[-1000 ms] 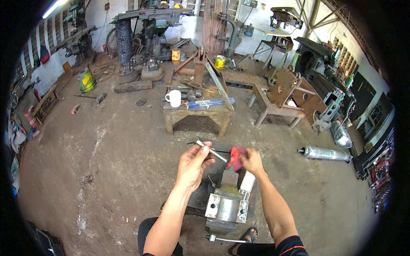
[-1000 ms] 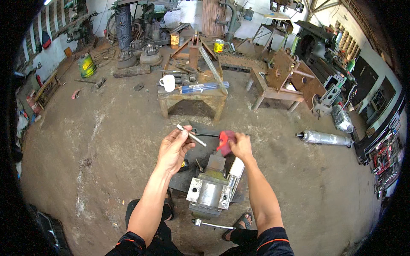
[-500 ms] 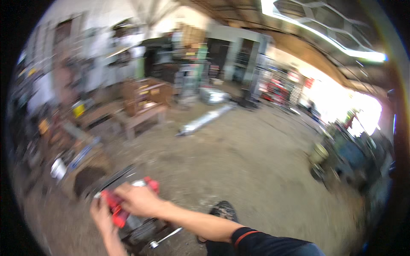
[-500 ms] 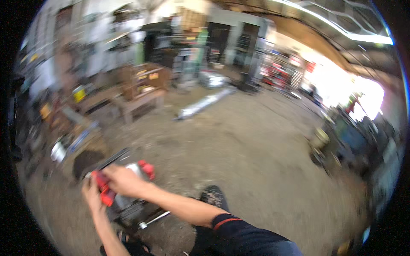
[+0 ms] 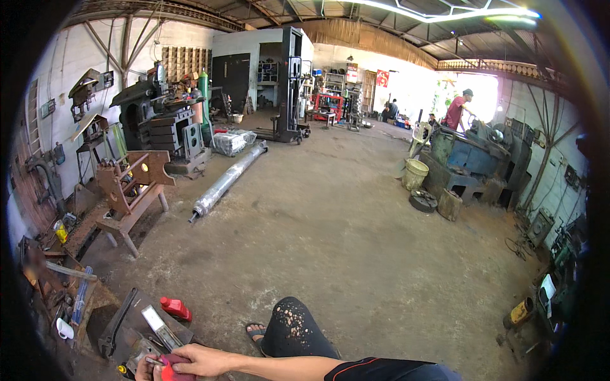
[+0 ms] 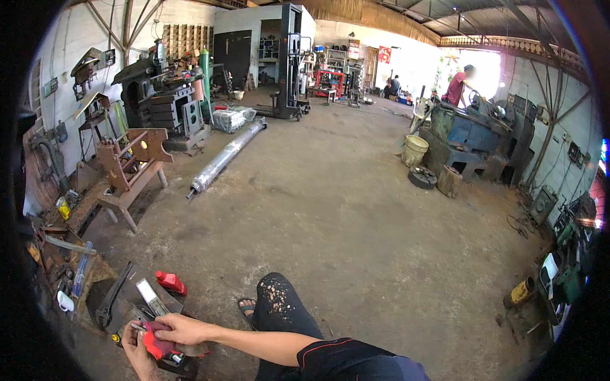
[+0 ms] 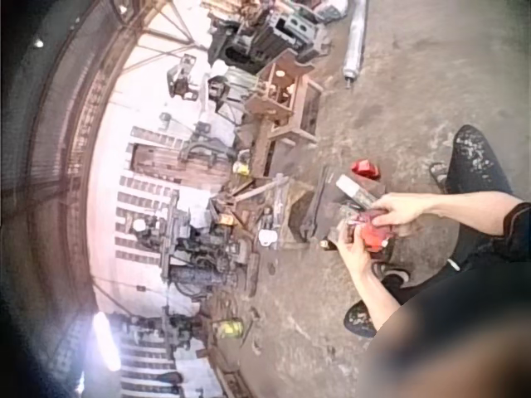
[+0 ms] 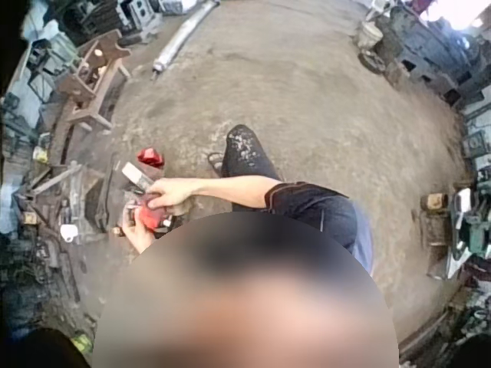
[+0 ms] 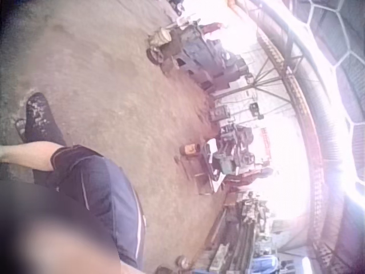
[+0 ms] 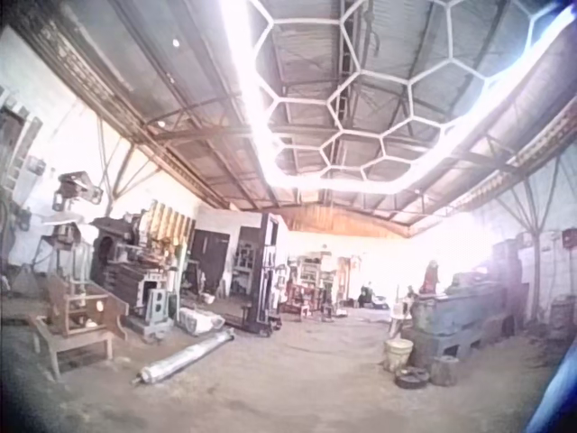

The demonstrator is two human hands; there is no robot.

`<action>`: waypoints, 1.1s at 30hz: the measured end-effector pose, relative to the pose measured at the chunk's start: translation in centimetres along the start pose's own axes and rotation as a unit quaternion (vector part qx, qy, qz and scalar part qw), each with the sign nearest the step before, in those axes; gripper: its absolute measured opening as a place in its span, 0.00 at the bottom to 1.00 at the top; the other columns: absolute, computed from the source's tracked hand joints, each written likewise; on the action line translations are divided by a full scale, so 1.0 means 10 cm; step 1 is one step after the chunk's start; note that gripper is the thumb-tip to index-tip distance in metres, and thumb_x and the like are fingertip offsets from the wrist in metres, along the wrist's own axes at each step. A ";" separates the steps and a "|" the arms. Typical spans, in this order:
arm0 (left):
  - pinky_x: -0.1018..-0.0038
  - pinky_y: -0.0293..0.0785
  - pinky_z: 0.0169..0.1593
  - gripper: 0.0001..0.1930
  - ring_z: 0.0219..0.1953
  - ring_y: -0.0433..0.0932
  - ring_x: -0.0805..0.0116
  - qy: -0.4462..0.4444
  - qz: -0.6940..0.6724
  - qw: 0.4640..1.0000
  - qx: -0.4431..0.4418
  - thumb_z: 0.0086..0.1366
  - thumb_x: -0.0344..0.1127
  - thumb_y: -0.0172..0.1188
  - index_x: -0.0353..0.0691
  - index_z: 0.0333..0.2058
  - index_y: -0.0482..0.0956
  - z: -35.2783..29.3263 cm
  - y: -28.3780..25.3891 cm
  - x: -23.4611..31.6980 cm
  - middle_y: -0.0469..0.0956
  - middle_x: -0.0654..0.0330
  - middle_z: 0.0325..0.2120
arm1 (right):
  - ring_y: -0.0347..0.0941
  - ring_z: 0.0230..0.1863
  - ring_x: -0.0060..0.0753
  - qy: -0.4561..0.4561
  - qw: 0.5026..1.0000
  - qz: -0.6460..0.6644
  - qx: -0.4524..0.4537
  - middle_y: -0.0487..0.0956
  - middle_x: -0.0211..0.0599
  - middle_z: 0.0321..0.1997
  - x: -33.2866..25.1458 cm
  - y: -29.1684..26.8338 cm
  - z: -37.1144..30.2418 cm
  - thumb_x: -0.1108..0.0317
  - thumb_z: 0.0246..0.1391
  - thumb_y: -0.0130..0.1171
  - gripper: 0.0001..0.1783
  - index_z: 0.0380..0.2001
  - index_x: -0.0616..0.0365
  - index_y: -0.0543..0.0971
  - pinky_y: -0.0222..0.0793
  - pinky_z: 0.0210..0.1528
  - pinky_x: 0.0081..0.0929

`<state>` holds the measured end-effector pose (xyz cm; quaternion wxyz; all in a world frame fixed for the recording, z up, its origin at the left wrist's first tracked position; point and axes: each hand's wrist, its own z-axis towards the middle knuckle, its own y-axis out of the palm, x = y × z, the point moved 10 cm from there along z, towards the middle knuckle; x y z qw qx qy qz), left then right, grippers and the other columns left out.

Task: The person pours lubricant from a red bottle into a small black container, then uses a yellow-capped bottle to apply lubricant to a metal part clamped in a vise. They insert a metal rod into the part and use a large adjustable wrench to tighten it.

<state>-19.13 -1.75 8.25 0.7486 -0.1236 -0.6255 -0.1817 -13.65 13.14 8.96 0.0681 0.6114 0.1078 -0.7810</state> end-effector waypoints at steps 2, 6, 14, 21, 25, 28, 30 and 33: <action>0.60 0.80 0.56 0.18 0.52 0.81 0.59 -0.018 -0.036 0.998 0.049 0.78 0.37 0.61 0.33 0.60 0.77 -0.09 -0.16 -0.02 0.82 0.52 0.52 | 0.74 0.35 0.27 0.010 0.999 -0.027 0.019 0.79 0.39 0.30 0.07 -0.03 -0.16 0.61 0.67 0.62 0.16 0.41 0.68 0.77 0.71 0.37 0.35; 0.64 0.80 0.57 0.18 0.52 0.81 0.60 -0.004 -0.096 0.980 0.174 0.78 0.34 0.62 0.32 0.61 0.75 -0.35 -0.62 0.23 0.81 0.52 0.52 | 0.78 0.35 0.44 -0.025 0.989 -0.149 -0.005 0.79 0.51 0.30 0.05 0.12 -0.38 0.62 0.61 0.66 0.18 0.42 0.67 0.75 0.70 0.40 0.47; 0.65 0.71 0.63 0.26 0.59 0.76 0.67 0.060 -0.075 0.982 0.160 0.77 0.42 0.64 0.36 0.67 0.71 -0.35 -0.69 0.42 0.77 0.56 0.58 | 0.82 0.47 0.63 -0.076 0.979 -0.189 -0.025 0.83 0.60 0.40 -0.33 0.57 -0.28 0.63 0.56 0.66 0.20 0.47 0.67 0.80 0.76 0.51 0.52; 0.66 0.77 0.54 0.17 0.46 0.81 0.70 0.232 -0.128 0.876 0.402 0.78 0.36 0.62 0.38 0.61 0.77 -0.40 -2.55 0.55 0.81 0.62 0.42 | 0.86 0.45 0.42 0.169 0.951 -0.192 0.177 0.86 0.48 0.42 0.20 -0.32 -0.32 0.61 0.63 0.69 0.24 0.54 0.64 0.75 0.83 0.48 0.42; 0.71 0.76 0.44 0.10 0.36 0.77 0.74 0.127 -0.096 0.870 0.467 0.74 0.35 0.64 0.41 0.50 0.80 -0.50 -2.99 -0.03 0.79 0.65 0.33 | 0.81 0.40 0.32 0.011 0.927 -0.286 0.242 0.84 0.45 0.38 -0.46 -0.44 0.45 0.67 0.65 0.65 0.17 0.51 0.66 0.75 0.79 0.41 0.37; 0.69 0.75 0.38 0.11 0.33 0.77 0.71 -0.096 0.061 0.881 0.460 0.68 0.35 0.69 0.40 0.46 0.81 -0.51 -2.97 -0.53 0.78 0.67 0.32 | 0.84 0.43 0.41 -0.133 0.887 -0.381 0.225 0.84 0.51 0.40 -0.92 -0.28 1.26 0.66 0.65 0.64 0.17 0.51 0.66 0.76 0.79 0.47 0.40; 0.64 0.79 0.44 0.18 0.38 0.82 0.64 -0.101 0.134 0.941 0.294 0.63 0.38 0.73 0.36 0.48 0.82 -0.19 -2.75 -0.58 0.82 0.60 0.36 | 0.85 0.46 0.52 -0.130 0.885 -0.406 0.187 0.85 0.56 0.45 -0.84 -0.06 1.88 0.66 0.64 0.64 0.17 0.52 0.66 0.78 0.79 0.50 0.43; 0.63 0.78 0.46 0.24 0.41 0.83 0.63 -0.160 0.251 0.930 0.217 0.61 0.39 0.75 0.39 0.53 0.82 -0.06 -2.60 -0.71 0.83 0.56 0.37 | 0.82 0.47 0.52 -0.078 0.883 -0.463 0.027 0.84 0.53 0.47 -0.48 0.44 2.20 0.67 0.59 0.66 0.18 0.51 0.62 0.80 0.78 0.52 0.43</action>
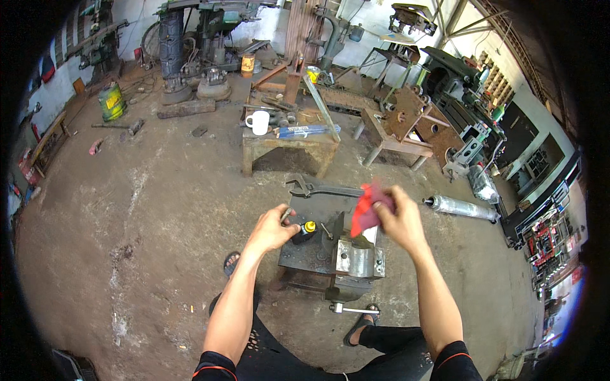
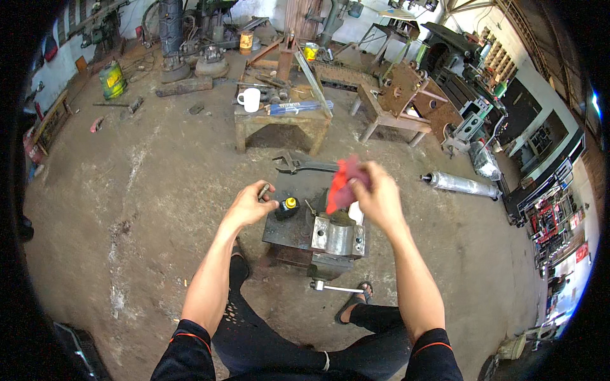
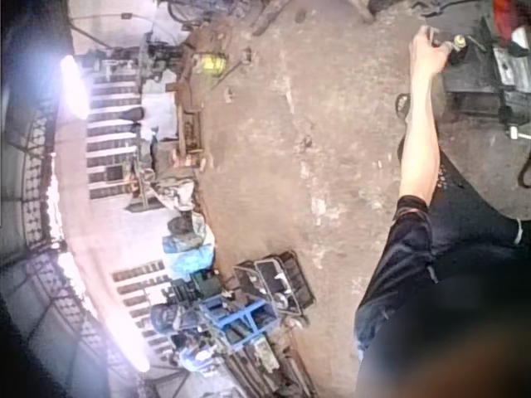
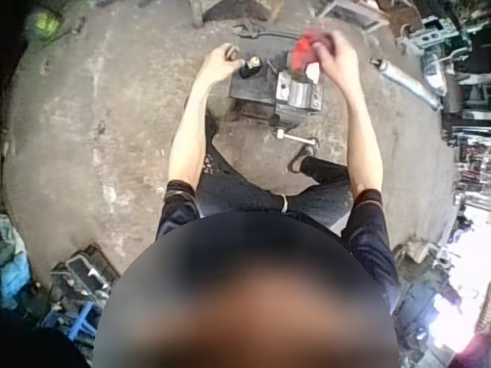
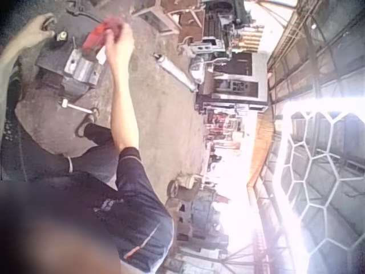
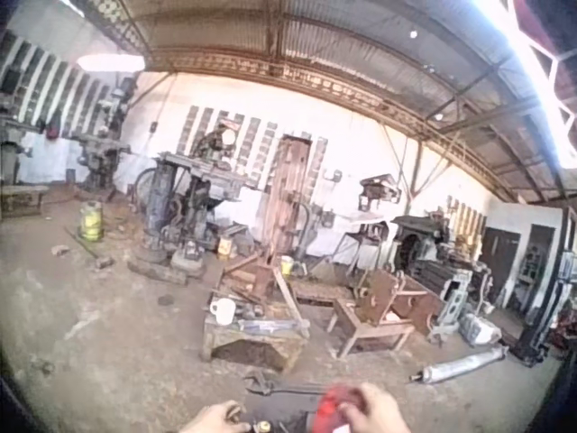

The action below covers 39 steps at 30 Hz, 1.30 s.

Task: The person pours lubricant from a red bottle into a small black container, then uses a yellow-capped bottle to apply lubricant to a metal part clamped in a vise. They insert a metal rod into the part and use a large adjustable wrench to tighten it.

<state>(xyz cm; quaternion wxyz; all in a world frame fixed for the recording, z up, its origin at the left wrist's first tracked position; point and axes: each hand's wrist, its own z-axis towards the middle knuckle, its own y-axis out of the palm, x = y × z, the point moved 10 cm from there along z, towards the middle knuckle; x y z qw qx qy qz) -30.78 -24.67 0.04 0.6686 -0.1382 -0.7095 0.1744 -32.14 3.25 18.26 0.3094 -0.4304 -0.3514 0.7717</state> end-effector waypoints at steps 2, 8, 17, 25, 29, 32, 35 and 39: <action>0.61 0.79 0.51 0.28 0.47 0.85 0.58 0.034 0.032 0.999 0.011 0.58 0.40 0.77 0.38 0.56 0.81 0.05 0.03 0.05 0.85 0.50 0.41 | 0.80 0.55 0.59 -0.092 0.988 -0.003 -0.120 0.84 0.52 0.52 -0.28 0.39 -0.24 0.68 0.57 0.66 0.19 0.51 0.59 0.81 0.77 0.58 0.49; 0.55 0.77 0.63 0.39 0.60 0.81 0.41 0.029 0.075 0.996 -0.024 0.50 0.43 0.83 0.30 0.58 0.79 0.17 0.18 -0.09 0.82 0.36 0.55 | 0.78 0.52 0.55 -0.094 0.942 -0.151 -0.286 0.83 0.45 0.53 -0.22 0.48 -0.80 0.75 0.47 0.60 0.19 0.45 0.58 0.85 0.76 0.58 0.49; 0.54 0.76 0.64 0.42 0.61 0.80 0.41 0.017 0.087 0.996 -0.034 0.51 0.44 0.83 0.31 0.61 0.75 0.19 0.52 -0.17 0.80 0.36 0.58 | 0.78 0.50 0.57 -0.071 0.964 -0.173 -0.188 0.83 0.49 0.46 -0.36 0.49 -1.26 0.70 0.50 0.63 0.22 0.51 0.58 0.80 0.73 0.54 0.52; 0.56 0.78 0.61 0.31 0.58 0.83 0.41 -0.018 0.020 0.999 0.028 0.57 0.40 0.74 0.26 0.55 0.79 0.13 0.22 0.01 0.84 0.35 0.52 | 0.81 0.44 0.57 -0.140 0.924 -0.235 -0.269 0.85 0.45 0.39 -0.64 0.53 -1.31 0.69 0.52 0.58 0.11 0.37 0.56 0.86 0.78 0.53 0.50; 0.61 0.79 0.55 0.30 0.51 0.85 0.56 0.046 -0.063 0.994 0.080 0.58 0.40 0.74 0.30 0.56 0.80 0.04 -0.23 0.29 0.86 0.42 0.46 | 0.84 0.41 0.64 -0.066 0.982 -0.086 -0.158 0.85 0.55 0.35 -0.38 0.14 -0.60 0.69 0.53 0.55 0.14 0.40 0.58 0.85 0.80 0.46 0.56; 0.69 0.80 0.48 0.24 0.42 0.84 0.68 0.070 -0.184 0.978 0.074 0.61 0.36 0.73 0.32 0.54 0.82 -0.05 -0.39 0.41 0.86 0.53 0.40 | 0.81 0.48 0.66 -0.042 0.997 -0.062 0.019 0.84 0.60 0.47 0.07 0.08 0.02 0.68 0.56 0.56 0.15 0.45 0.62 0.82 0.77 0.51 0.55; 0.77 0.73 0.38 0.22 0.34 0.73 0.80 0.103 -0.277 0.954 0.040 0.60 0.34 0.76 0.35 0.53 0.83 -0.09 -0.43 0.54 0.80 0.68 0.34 | 0.81 0.52 0.68 0.025 0.992 -0.114 -0.040 0.84 0.61 0.50 0.48 0.75 0.27 0.63 0.61 0.58 0.20 0.52 0.62 0.81 0.77 0.56 0.53; 0.77 0.72 0.41 0.24 0.36 0.72 0.80 0.129 -0.322 0.938 -0.001 0.59 0.36 0.78 0.35 0.53 0.83 -0.06 -0.38 0.66 0.78 0.70 0.36 | 0.76 0.65 0.63 0.028 0.956 -0.094 -0.275 0.79 0.61 0.63 0.52 1.32 0.14 0.52 0.59 0.69 0.34 0.63 0.62 0.79 0.71 0.69 0.49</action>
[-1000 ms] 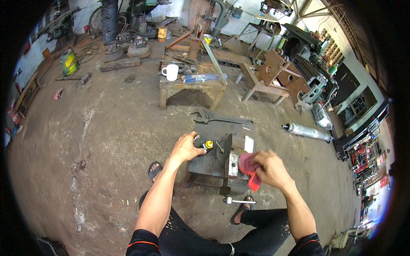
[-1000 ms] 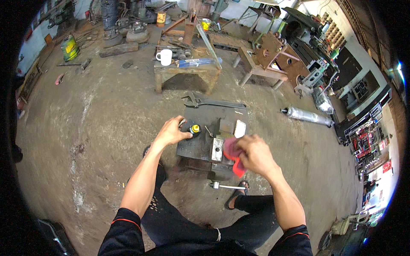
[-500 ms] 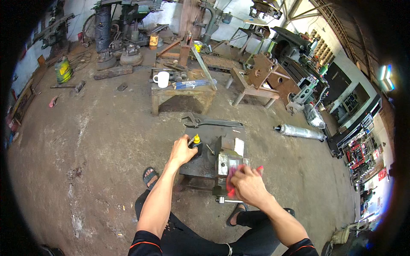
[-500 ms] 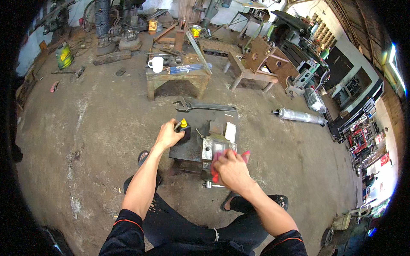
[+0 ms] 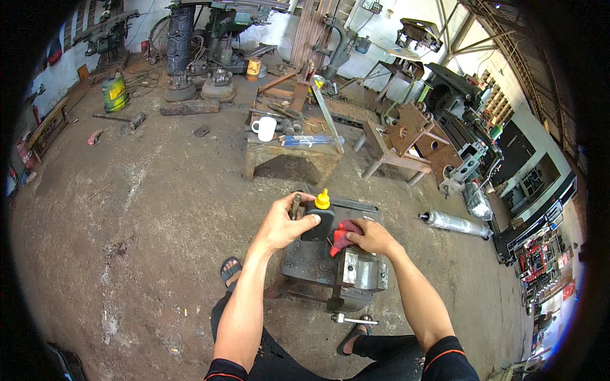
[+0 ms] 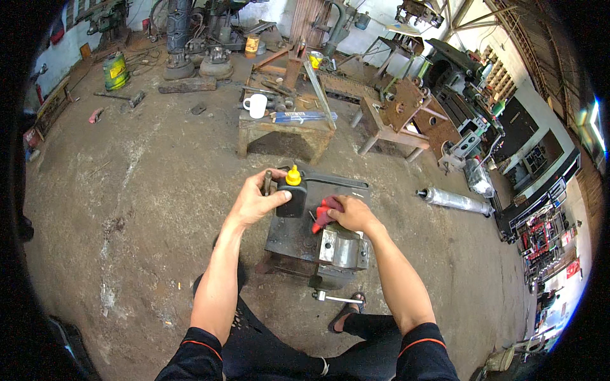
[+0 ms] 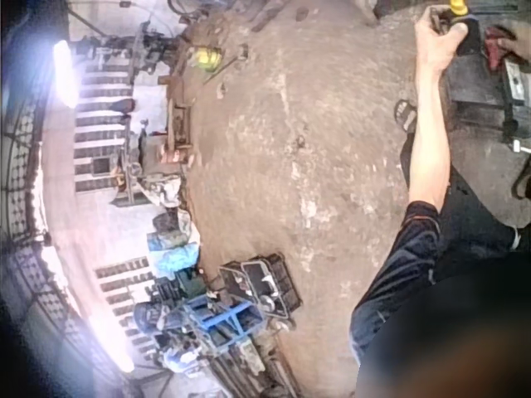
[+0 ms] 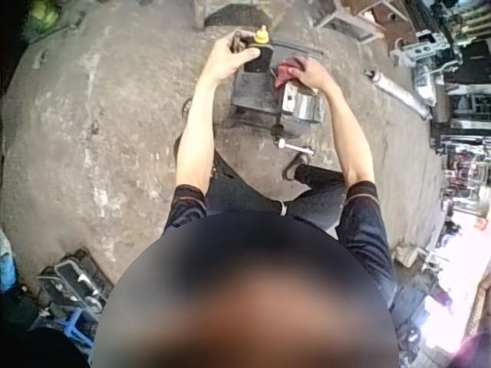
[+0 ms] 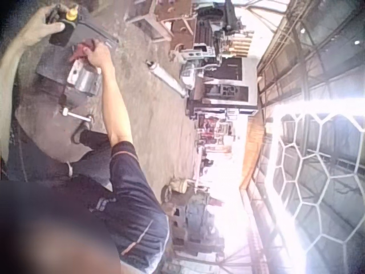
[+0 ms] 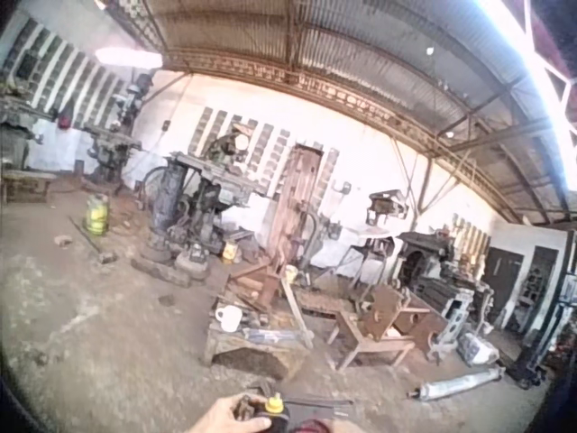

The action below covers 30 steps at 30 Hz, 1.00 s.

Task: The person pours lubricant from a red bottle into a small black container, then uses a yellow-capped bottle to apply lubricant to a metal part clamped in a vise. They insert a metal rod into the part and use a large adjustable wrench to tighten it.

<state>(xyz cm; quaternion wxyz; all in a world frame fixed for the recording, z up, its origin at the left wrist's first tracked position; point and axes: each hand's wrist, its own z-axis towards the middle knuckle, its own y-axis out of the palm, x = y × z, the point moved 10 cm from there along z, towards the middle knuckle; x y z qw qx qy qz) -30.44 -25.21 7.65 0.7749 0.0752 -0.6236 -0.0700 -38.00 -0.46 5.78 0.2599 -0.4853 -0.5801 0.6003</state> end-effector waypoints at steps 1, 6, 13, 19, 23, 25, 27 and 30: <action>0.78 0.72 0.43 0.25 0.37 0.72 0.80 0.008 -0.006 1.000 -0.013 0.60 0.36 0.78 0.35 0.54 0.83 0.01 0.04 0.01 0.79 0.70 0.37 | 0.75 0.66 0.64 0.000 1.000 0.026 0.015 0.78 0.61 0.65 -0.04 -0.11 -0.05 0.52 0.58 0.71 0.36 0.64 0.62 0.78 0.70 0.69 0.49; 0.78 0.73 0.46 0.25 0.40 0.74 0.80 0.026 -0.046 0.996 -0.070 0.61 0.37 0.78 0.35 0.55 0.82 -0.01 0.39 0.02 0.81 0.67 0.40 | 0.79 0.63 0.43 -0.134 0.953 0.269 0.040 0.82 0.46 0.61 -0.64 -0.51 -0.64 0.63 0.50 0.81 0.44 0.68 0.63 0.73 0.72 0.67 0.40; 0.75 0.76 0.49 0.21 0.38 0.76 0.76 0.018 -0.133 0.983 -0.125 0.75 0.40 0.65 0.35 0.60 0.76 -0.16 0.91 -0.01 0.80 0.63 0.46 | 0.80 0.49 0.35 -0.005 0.938 0.308 0.160 0.85 0.42 0.45 -0.53 -0.56 -1.19 0.58 0.54 0.80 0.30 0.54 0.64 0.80 0.75 0.56 0.36; 0.75 0.78 0.49 0.15 0.41 0.79 0.76 -0.070 -0.113 0.988 -0.078 0.80 0.38 0.59 0.34 0.55 0.79 -0.16 1.03 -0.22 0.80 0.61 0.40 | 0.81 0.42 0.48 0.042 0.983 0.088 0.157 0.84 0.50 0.38 -0.06 -1.06 -1.87 0.58 0.49 0.78 0.26 0.45 0.65 0.81 0.76 0.49 0.41; 0.72 0.76 0.57 0.14 0.50 0.80 0.74 0.008 -0.109 0.980 -0.168 0.75 0.35 0.67 0.34 0.53 0.85 -0.24 1.61 -0.08 0.84 0.64 0.46 | 0.82 0.44 0.55 0.095 0.991 0.018 0.098 0.84 0.53 0.39 0.24 -1.11 -2.24 0.57 0.48 0.77 0.27 0.44 0.65 0.81 0.76 0.48 0.45; 0.73 0.76 0.54 0.13 0.49 0.80 0.75 -0.029 -0.095 0.981 -0.168 0.73 0.34 0.68 0.36 0.52 0.86 -0.24 1.79 -0.19 0.86 0.62 0.45 | 0.82 0.44 0.57 0.113 0.991 -0.018 0.068 0.84 0.53 0.39 0.34 -1.10 -2.37 0.56 0.49 0.76 0.26 0.45 0.64 0.82 0.76 0.49 0.47; 0.73 0.77 0.53 0.13 0.47 0.80 0.76 -0.030 -0.058 0.983 -0.170 0.72 0.33 0.69 0.37 0.52 0.86 -0.24 1.92 -0.24 0.87 0.62 0.43 | 0.82 0.44 0.58 0.100 0.994 -0.016 0.052 0.84 0.54 0.39 0.37 -1.10 -2.45 0.56 0.49 0.75 0.26 0.45 0.63 0.82 0.76 0.49 0.48; 0.73 0.77 0.50 0.13 0.43 0.80 0.77 -0.013 0.004 0.987 -0.161 0.71 0.33 0.69 0.37 0.52 0.86 -0.23 2.00 -0.30 0.88 0.61 0.42 | 0.82 0.46 0.59 0.102 0.993 -0.044 0.024 0.84 0.54 0.40 0.42 -1.06 -2.51 0.57 0.50 0.75 0.25 0.45 0.63 0.82 0.76 0.50 0.49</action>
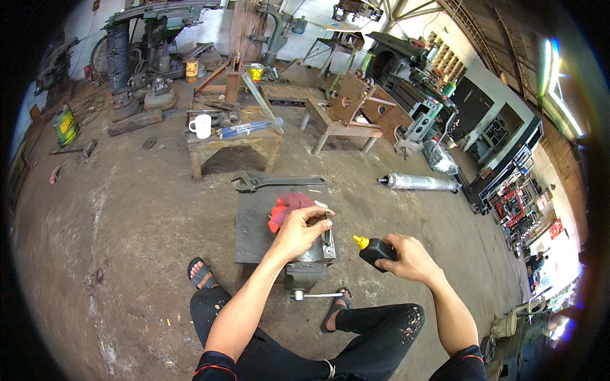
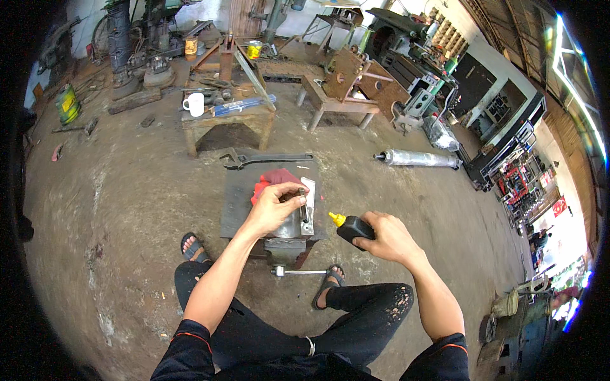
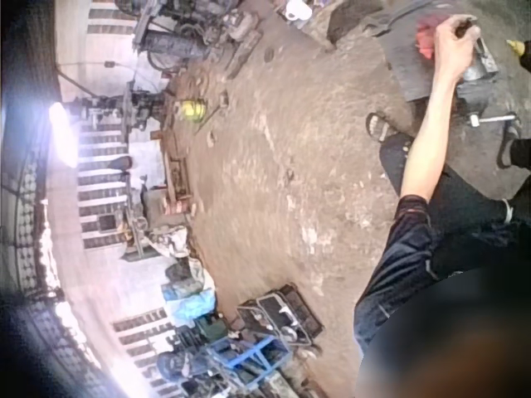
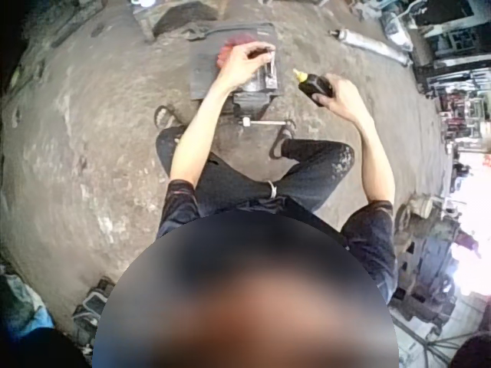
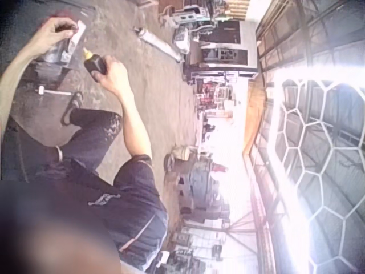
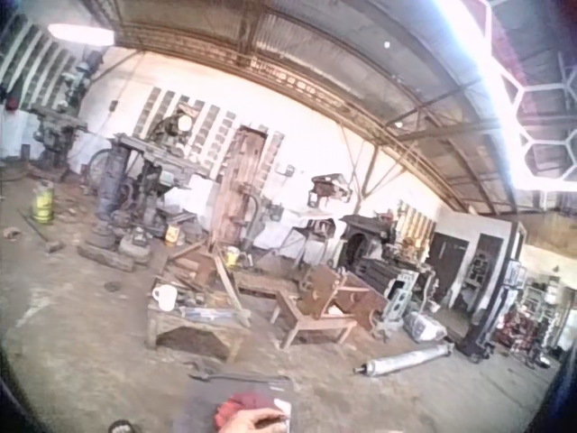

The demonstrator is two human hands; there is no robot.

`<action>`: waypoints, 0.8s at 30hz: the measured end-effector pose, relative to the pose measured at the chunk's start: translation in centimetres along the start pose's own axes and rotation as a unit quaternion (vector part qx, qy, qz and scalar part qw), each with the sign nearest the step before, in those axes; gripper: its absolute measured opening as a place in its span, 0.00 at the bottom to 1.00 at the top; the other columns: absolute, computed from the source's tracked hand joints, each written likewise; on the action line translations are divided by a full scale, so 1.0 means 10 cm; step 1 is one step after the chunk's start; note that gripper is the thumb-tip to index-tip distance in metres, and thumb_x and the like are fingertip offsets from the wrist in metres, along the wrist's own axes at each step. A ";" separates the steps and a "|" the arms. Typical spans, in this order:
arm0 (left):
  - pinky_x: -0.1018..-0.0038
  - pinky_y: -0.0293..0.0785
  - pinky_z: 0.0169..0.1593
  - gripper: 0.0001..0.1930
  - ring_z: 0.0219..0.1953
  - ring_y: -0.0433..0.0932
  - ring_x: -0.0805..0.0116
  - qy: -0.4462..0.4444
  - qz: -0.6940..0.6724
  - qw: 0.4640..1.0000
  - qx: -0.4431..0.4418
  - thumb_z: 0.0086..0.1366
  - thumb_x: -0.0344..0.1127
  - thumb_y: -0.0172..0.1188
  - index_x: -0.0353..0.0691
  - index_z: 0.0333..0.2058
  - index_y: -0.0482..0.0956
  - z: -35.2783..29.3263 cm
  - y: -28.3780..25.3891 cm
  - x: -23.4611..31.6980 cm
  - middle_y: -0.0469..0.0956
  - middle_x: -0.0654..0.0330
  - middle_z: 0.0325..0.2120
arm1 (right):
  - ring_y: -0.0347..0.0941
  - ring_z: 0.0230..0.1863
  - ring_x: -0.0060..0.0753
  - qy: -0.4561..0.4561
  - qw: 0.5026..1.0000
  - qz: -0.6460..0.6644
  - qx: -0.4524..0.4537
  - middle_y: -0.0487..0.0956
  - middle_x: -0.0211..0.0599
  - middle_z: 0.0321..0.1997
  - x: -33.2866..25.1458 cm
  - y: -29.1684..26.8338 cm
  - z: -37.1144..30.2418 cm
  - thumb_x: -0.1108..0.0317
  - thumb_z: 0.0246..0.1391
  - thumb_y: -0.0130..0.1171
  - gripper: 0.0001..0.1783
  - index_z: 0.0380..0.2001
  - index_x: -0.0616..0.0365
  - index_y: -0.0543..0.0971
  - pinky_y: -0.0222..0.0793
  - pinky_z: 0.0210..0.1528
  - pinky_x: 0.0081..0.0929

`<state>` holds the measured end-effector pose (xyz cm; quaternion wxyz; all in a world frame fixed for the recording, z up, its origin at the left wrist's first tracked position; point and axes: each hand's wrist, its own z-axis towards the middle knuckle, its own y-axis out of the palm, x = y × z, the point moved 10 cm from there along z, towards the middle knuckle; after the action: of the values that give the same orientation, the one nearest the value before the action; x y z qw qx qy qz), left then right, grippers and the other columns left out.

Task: The person pours lubricant from a red bottle into a small black container, then uses a yellow-capped bottle to apply lubricant to a metal part clamped in a vise. They insert a metal rod into the part and use a large adjustable wrench to tighten it.

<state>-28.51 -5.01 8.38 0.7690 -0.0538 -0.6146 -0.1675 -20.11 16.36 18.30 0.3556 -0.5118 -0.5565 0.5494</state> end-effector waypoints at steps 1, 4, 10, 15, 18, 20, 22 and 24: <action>0.72 0.77 0.50 0.13 0.42 0.80 0.77 0.002 0.011 1.000 0.002 0.71 0.33 0.69 0.36 0.52 0.86 0.01 0.01 -0.02 0.88 0.62 0.41 | 0.82 0.46 0.60 -0.002 1.000 -0.013 -0.006 0.84 0.54 0.40 0.00 0.02 0.00 0.57 0.50 0.75 0.24 0.45 0.63 0.82 0.76 0.51 0.50; 0.73 0.77 0.48 0.15 0.39 0.80 0.76 -0.002 0.051 0.999 0.007 0.70 0.34 0.70 0.36 0.52 0.86 0.03 0.02 -0.09 0.88 0.61 0.39 | 0.82 0.46 0.60 -0.040 0.999 -0.014 0.002 0.84 0.54 0.40 -0.10 0.03 0.06 0.56 0.51 0.74 0.24 0.45 0.62 0.82 0.76 0.51 0.50; 0.74 0.77 0.46 0.15 0.39 0.80 0.76 -0.027 0.072 0.996 0.041 0.69 0.35 0.71 0.34 0.51 0.85 0.05 -0.05 -0.22 0.87 0.61 0.38 | 0.83 0.44 0.61 -0.074 0.994 -0.065 -0.038 0.85 0.52 0.39 -0.29 0.12 0.27 0.57 0.50 0.73 0.21 0.40 0.62 0.82 0.78 0.48 0.52; 0.76 0.76 0.44 0.13 0.39 0.78 0.79 -0.030 0.060 0.997 0.047 0.70 0.34 0.71 0.33 0.48 0.85 0.05 -0.05 -0.23 0.85 0.64 0.37 | 0.84 0.41 0.60 -0.094 0.988 -0.117 -0.032 0.85 0.51 0.37 -0.43 0.05 0.40 0.58 0.48 0.72 0.20 0.38 0.61 0.82 0.79 0.46 0.53; 0.75 0.77 0.43 0.14 0.37 0.79 0.79 -0.026 0.060 0.997 0.047 0.71 0.35 0.71 0.32 0.48 0.85 0.06 -0.05 -0.21 0.85 0.64 0.36 | 0.83 0.41 0.59 -0.105 0.985 -0.137 -0.028 0.84 0.50 0.36 -0.48 0.01 0.45 0.57 0.48 0.72 0.20 0.38 0.60 0.82 0.79 0.46 0.52; 0.75 0.77 0.42 0.14 0.36 0.79 0.79 -0.030 0.054 0.997 0.047 0.71 0.36 0.71 0.32 0.48 0.85 0.08 -0.06 -0.21 0.85 0.64 0.35 | 0.83 0.41 0.59 -0.112 0.983 -0.145 -0.032 0.84 0.50 0.36 -0.50 0.01 0.48 0.56 0.47 0.72 0.21 0.39 0.60 0.82 0.78 0.46 0.52; 0.75 0.77 0.40 0.14 0.35 0.79 0.79 -0.036 0.063 0.997 0.042 0.70 0.36 0.71 0.32 0.47 0.85 0.09 -0.06 -0.21 0.85 0.63 0.34 | 0.83 0.42 0.59 -0.117 0.980 -0.157 -0.036 0.84 0.50 0.36 -0.51 0.02 0.51 0.57 0.47 0.72 0.20 0.38 0.60 0.82 0.78 0.46 0.52; 0.75 0.77 0.40 0.14 0.34 0.80 0.79 -0.041 0.092 0.994 0.036 0.70 0.37 0.71 0.32 0.46 0.86 0.10 -0.06 -0.21 0.85 0.63 0.33 | 0.83 0.42 0.59 -0.119 0.980 -0.155 -0.034 0.84 0.50 0.36 -0.52 0.01 0.52 0.57 0.47 0.72 0.20 0.38 0.60 0.82 0.78 0.46 0.52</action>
<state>-30.02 -4.86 6.51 0.7564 -0.0891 -0.6440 -0.0719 -23.92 10.10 18.33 0.3501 -0.3623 -0.6856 0.5254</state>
